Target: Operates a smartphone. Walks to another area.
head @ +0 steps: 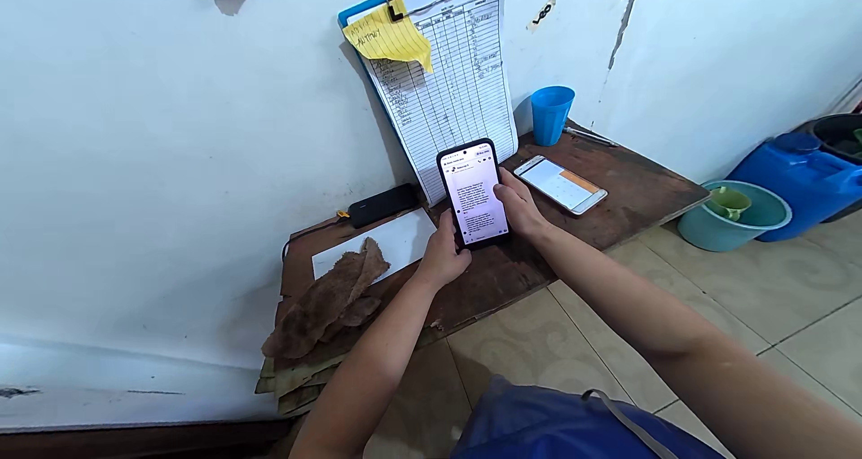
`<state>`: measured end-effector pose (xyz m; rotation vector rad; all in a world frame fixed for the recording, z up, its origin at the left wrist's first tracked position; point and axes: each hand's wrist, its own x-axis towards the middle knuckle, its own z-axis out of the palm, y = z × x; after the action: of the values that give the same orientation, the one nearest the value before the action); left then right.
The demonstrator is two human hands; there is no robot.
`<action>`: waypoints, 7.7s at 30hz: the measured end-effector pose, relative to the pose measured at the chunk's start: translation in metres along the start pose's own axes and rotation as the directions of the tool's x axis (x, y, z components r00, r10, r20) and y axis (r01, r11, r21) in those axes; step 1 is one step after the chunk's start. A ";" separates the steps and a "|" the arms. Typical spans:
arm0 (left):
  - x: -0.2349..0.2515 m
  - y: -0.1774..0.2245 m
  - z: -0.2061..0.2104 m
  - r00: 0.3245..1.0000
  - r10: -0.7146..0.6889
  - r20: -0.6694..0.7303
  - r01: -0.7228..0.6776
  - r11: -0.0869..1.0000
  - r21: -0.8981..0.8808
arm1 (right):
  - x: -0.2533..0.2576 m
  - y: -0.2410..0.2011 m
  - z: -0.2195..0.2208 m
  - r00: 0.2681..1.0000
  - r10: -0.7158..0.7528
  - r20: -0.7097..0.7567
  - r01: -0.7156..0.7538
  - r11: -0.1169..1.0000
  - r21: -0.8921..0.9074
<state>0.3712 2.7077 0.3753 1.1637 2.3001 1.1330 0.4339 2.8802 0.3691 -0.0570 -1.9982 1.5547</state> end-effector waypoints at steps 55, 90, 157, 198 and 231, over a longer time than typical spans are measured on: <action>0.000 0.000 -0.001 0.999 0.031 0.018 -0.031 0.999 0.016 | 0.001 0.004 0.000 1.000 0.017 0.005 -0.017 0.999 0.046; 0.002 -0.006 0.001 0.999 0.036 0.010 -0.036 0.998 -0.049 | 0.002 0.001 0.001 0.999 0.034 0.030 -0.037 0.994 0.102; 0.002 -0.008 -0.001 0.997 0.069 0.038 -0.068 0.997 -0.024 | -0.030 0.011 -0.020 0.975 0.124 0.184 -0.121 0.992 -0.030; 0.017 -0.023 -0.008 0.975 0.146 0.167 -0.116 0.977 -0.179 | -0.031 0.019 -0.017 0.997 0.043 0.068 -0.047 0.997 0.061; 0.010 -0.018 -0.012 0.974 0.159 0.163 -0.127 0.973 -0.193 | -0.039 -0.025 -0.002 0.916 -0.380 -0.133 0.255 0.803 -0.538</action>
<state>0.3490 2.7030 0.3698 1.3194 1.9618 1.2081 0.4751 2.8595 0.3750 -0.1027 -2.0456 0.7361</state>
